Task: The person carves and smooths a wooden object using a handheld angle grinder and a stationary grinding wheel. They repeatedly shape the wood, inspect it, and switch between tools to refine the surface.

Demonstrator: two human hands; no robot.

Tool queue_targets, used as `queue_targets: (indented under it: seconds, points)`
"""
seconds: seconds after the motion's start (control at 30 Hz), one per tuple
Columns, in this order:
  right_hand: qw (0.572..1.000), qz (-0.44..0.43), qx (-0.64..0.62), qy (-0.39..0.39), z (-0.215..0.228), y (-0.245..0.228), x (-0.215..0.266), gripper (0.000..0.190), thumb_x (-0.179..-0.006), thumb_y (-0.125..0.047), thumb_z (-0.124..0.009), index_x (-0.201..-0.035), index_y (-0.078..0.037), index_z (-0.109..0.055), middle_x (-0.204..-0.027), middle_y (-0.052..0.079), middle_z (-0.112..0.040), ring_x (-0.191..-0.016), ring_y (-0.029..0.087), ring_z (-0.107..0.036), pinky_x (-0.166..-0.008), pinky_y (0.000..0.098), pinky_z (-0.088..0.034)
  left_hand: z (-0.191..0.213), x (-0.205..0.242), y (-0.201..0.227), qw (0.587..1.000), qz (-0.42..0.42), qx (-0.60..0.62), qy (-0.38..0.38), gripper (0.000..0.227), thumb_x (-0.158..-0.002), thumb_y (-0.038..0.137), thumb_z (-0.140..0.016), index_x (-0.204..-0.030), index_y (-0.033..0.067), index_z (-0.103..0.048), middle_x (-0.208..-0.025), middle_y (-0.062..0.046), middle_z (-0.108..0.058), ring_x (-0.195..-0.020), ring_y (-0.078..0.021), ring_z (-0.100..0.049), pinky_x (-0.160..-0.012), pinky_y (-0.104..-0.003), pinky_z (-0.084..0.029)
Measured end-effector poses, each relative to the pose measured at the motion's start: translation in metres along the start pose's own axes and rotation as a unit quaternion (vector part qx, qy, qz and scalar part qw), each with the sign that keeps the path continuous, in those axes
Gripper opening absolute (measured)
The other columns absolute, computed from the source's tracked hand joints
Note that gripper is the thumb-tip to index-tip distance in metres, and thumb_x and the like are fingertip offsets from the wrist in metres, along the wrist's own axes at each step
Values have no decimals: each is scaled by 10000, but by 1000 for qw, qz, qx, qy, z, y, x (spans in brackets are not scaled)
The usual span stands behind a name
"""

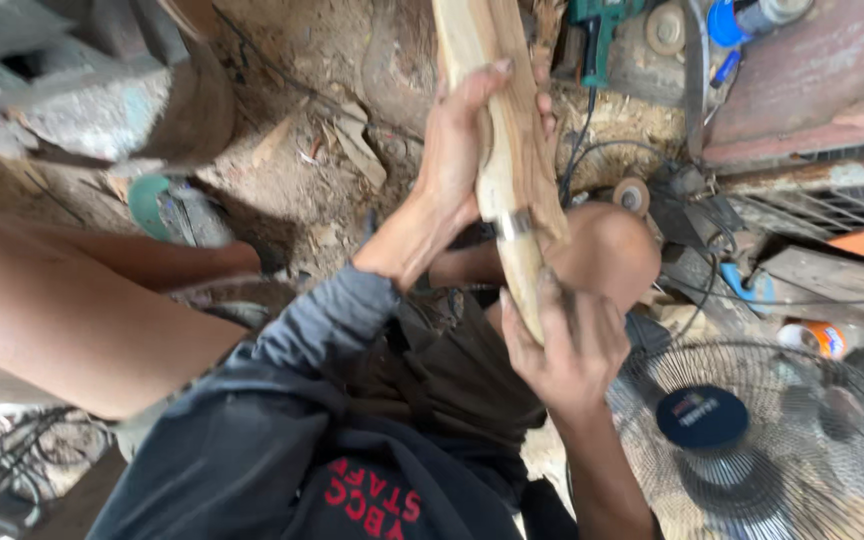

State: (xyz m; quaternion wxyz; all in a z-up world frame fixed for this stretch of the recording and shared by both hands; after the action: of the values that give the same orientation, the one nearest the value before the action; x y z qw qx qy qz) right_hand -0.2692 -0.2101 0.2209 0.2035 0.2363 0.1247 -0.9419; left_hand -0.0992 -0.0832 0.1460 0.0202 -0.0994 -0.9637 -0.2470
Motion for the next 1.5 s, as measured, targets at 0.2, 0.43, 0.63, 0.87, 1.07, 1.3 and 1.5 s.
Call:
queue_targets:
  seconds: [0.2,0.43,0.63,0.87,1.07,1.3,1.5]
  points:
    - [998,44,-6,44,-7,-9,11,550,-910,-120,-882,-1289,14,-506,-974,187,-630,-810,340,-628,-735,462,-520,-36,16,29,989,-2,-8,-150,568,-1059,285,-622,-1472,-68,-460,-1299,-220,-644,-1072,-266,-691,-967,-430,-623]
    - [996,31,-43,75,-12,-9,17,629,-884,-118,-885,-1349,5,-480,-986,176,-623,-830,348,-620,-732,476,-500,-49,21,41,984,21,80,-161,627,-1063,398,-607,-1450,-72,-456,-1331,-237,-615,-1112,-261,-697,-1008,-389,-623]
    - [964,-134,-228,-21,-22,-28,4,722,-936,-119,-780,-1489,36,-343,-1238,295,-632,-1059,444,-667,-920,492,-553,-5,-27,30,993,-33,-113,-28,474,-985,358,-658,-1304,44,-504,-1131,-161,-595,-870,-191,-647,-720,-344,-592]
    - [899,-281,-316,-113,-35,-31,-23,672,-922,-107,-717,-1513,-46,-404,-1061,243,-722,-962,353,-760,-859,428,-597,81,-99,-20,967,188,-105,134,402,-864,407,-604,-948,14,-586,-520,-115,-551,-351,-239,-539,-313,-382,-459]
    - [902,-276,-314,-110,-45,-32,-3,646,-952,-135,-723,-1491,-24,-385,-1160,272,-701,-1041,411,-750,-861,462,-600,85,-84,-44,976,168,-100,96,502,-899,471,-566,-1183,59,-605,-594,-76,-557,-399,-209,-529,-348,-381,-485]
    - [970,-173,-136,-103,-71,-50,24,798,-856,-177,-820,-1472,30,-358,-1185,269,-643,-1051,466,-648,-937,543,-471,43,-29,5,969,131,161,-135,770,-1021,643,-414,-1457,10,-464,-1176,-195,-663,-845,-251,-673,-727,-366,-605]
    - [973,-178,-115,-90,-74,-50,14,721,-850,-130,-790,-1409,55,-374,-1044,266,-654,-945,455,-648,-888,550,-467,18,-35,23,959,121,170,-191,757,-1077,576,-430,-1532,-30,-429,-1246,-246,-636,-1005,-291,-680,-882,-430,-610]
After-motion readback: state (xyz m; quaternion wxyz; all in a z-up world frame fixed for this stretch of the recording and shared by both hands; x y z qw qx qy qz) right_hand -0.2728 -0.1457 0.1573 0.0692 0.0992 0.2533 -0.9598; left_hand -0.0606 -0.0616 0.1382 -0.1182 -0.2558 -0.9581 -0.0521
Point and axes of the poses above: each hand's wrist, its own x-axis away from the middle knuckle, its own z-axis out of the back of the hand, y = z × x, the point moved 1 cm from there along -x, towards the middle knuckle
